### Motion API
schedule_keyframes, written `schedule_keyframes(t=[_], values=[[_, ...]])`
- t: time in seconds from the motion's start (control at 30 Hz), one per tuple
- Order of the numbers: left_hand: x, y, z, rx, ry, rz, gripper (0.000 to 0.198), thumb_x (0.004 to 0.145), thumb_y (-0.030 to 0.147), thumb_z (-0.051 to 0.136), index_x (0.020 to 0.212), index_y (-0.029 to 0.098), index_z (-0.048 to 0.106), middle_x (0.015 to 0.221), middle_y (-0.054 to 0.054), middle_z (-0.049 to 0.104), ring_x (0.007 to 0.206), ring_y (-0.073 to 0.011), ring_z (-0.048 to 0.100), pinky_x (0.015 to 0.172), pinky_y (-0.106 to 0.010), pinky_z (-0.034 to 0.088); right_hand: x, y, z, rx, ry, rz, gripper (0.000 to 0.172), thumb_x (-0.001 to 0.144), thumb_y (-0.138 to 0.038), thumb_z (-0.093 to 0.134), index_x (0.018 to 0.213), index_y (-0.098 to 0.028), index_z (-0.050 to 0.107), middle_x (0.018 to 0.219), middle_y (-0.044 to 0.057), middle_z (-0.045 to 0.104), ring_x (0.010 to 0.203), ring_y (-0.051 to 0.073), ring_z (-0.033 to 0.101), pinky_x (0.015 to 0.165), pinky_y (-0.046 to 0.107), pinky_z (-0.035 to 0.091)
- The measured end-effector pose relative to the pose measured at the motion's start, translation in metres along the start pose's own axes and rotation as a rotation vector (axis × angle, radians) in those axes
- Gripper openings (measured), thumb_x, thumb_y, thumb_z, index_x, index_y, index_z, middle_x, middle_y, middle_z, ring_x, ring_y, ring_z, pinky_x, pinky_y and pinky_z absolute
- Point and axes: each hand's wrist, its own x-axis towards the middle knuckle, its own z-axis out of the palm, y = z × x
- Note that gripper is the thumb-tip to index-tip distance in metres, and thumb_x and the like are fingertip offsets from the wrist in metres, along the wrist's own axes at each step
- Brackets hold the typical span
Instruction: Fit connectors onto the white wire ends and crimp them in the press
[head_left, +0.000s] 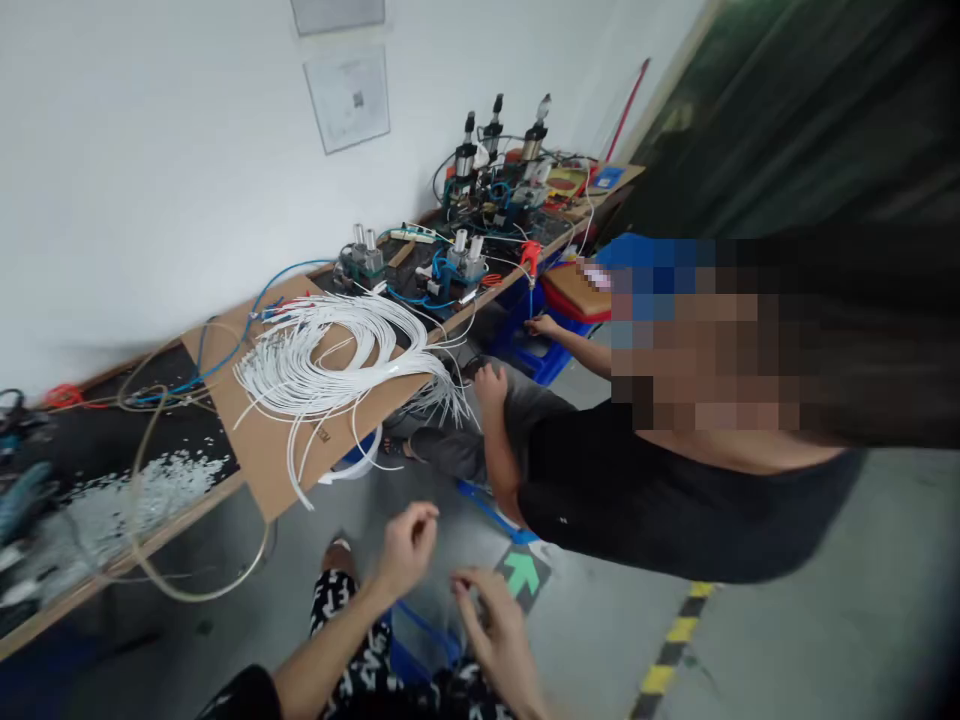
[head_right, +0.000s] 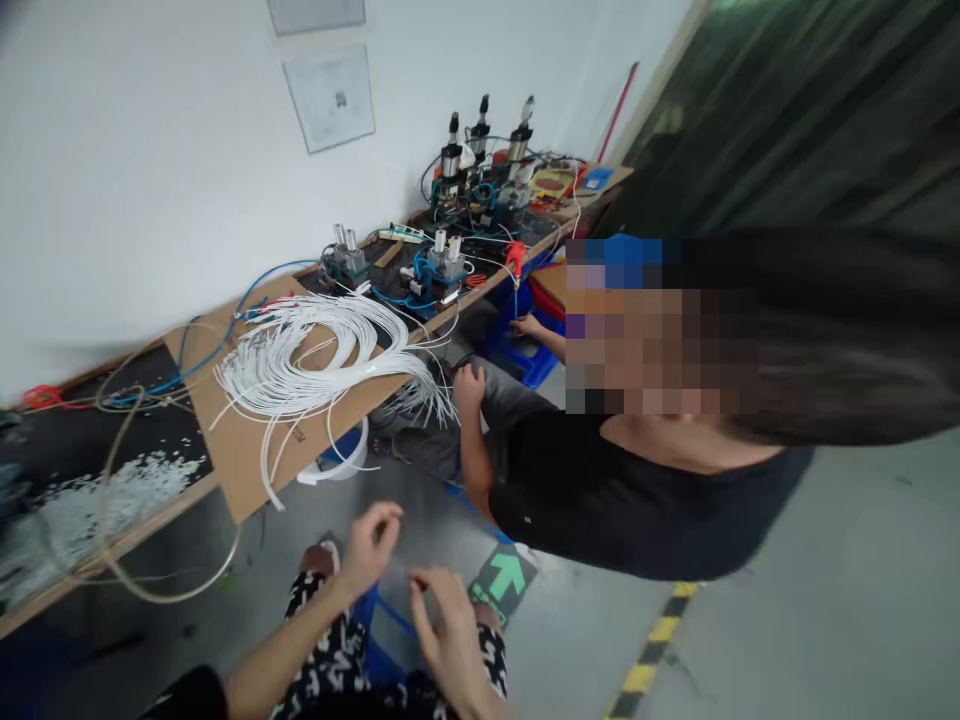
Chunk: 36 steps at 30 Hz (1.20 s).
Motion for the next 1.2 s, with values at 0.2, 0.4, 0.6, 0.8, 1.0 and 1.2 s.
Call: schedule_keyframes(t=[0.2, 0.4, 0.6, 0.8, 1.0, 1.2], values=[[-0.067, -0.204, 0.136, 0.315, -0.606, -0.145, 0.033, 0.09, 0.03, 0.053, 0.117, 0.033, 0.073, 0.108, -0.003, 0.079, 0.106, -0.0261, 0.072, 0.095, -0.037, 0.054, -0.117, 0.212, 0.132, -0.356, 0.002, 0.072, 0.038, 0.078, -0.025, 0.056, 0.107, -0.039, 0.078, 0.111, 0.002, 0.08, 0.103, 0.036, 0.077, 0.085, 0.058, 0.063], [-0.121, -0.246, 0.114, 0.411, -0.551, -0.029, 0.035, 0.094, 0.019, 0.045, 0.115, 0.024, 0.072, 0.108, -0.006, 0.078, 0.106, -0.022, 0.069, 0.099, -0.034, 0.052, -0.173, 0.261, 0.148, -0.464, -0.152, 0.379, 0.057, 0.091, -0.039, 0.042, 0.136, -0.017, 0.067, 0.152, 0.013, 0.058, 0.146, 0.035, 0.049, 0.12, 0.06, 0.039], [-0.133, -0.277, 0.061, 0.563, -0.073, 0.231, 0.04, 0.094, 0.012, 0.04, 0.122, 0.02, 0.069, 0.123, -0.01, 0.072, 0.121, -0.0248, 0.064, 0.114, -0.051, 0.046, -0.149, 0.242, 0.156, -0.48, -0.312, 0.405, 0.063, 0.092, -0.029, 0.039, 0.152, -0.016, 0.052, 0.165, 0.01, 0.041, 0.156, 0.028, 0.034, 0.128, 0.051, 0.03], [-0.154, -0.304, 0.055, 0.66, 0.042, 0.247, 0.045, 0.096, 0.02, 0.044, 0.138, 0.017, 0.06, 0.147, -0.012, 0.061, 0.139, -0.0266, 0.055, 0.116, -0.051, 0.048, -0.145, 0.181, 0.18, -0.517, -0.426, 0.356, 0.064, 0.094, -0.027, 0.041, 0.157, -0.017, 0.046, 0.17, 0.007, 0.031, 0.16, 0.029, 0.025, 0.13, 0.053, 0.022], [-0.159, -0.289, 0.076, 0.679, -0.007, 0.245, 0.049, 0.089, 0.013, 0.049, 0.136, 0.017, 0.062, 0.15, -0.013, 0.059, 0.144, -0.0288, 0.049, 0.124, -0.057, 0.036, -0.156, 0.129, 0.189, -0.531, -0.332, 0.287, 0.058, 0.096, -0.028, 0.04, 0.153, -0.022, 0.051, 0.171, 0.007, 0.03, 0.161, 0.029, 0.023, 0.129, 0.057, 0.019], [-0.162, -0.305, 0.047, 0.668, 0.023, 0.229, 0.053, 0.092, 0.017, 0.047, 0.143, 0.014, 0.056, 0.152, -0.014, 0.057, 0.144, -0.0285, 0.05, 0.123, -0.055, 0.037, -0.148, 0.146, 0.173, -0.578, -0.257, 0.356, 0.058, 0.098, -0.032, 0.037, 0.155, -0.026, 0.047, 0.173, 0.006, 0.024, 0.162, 0.032, 0.016, 0.125, 0.063, 0.022]])
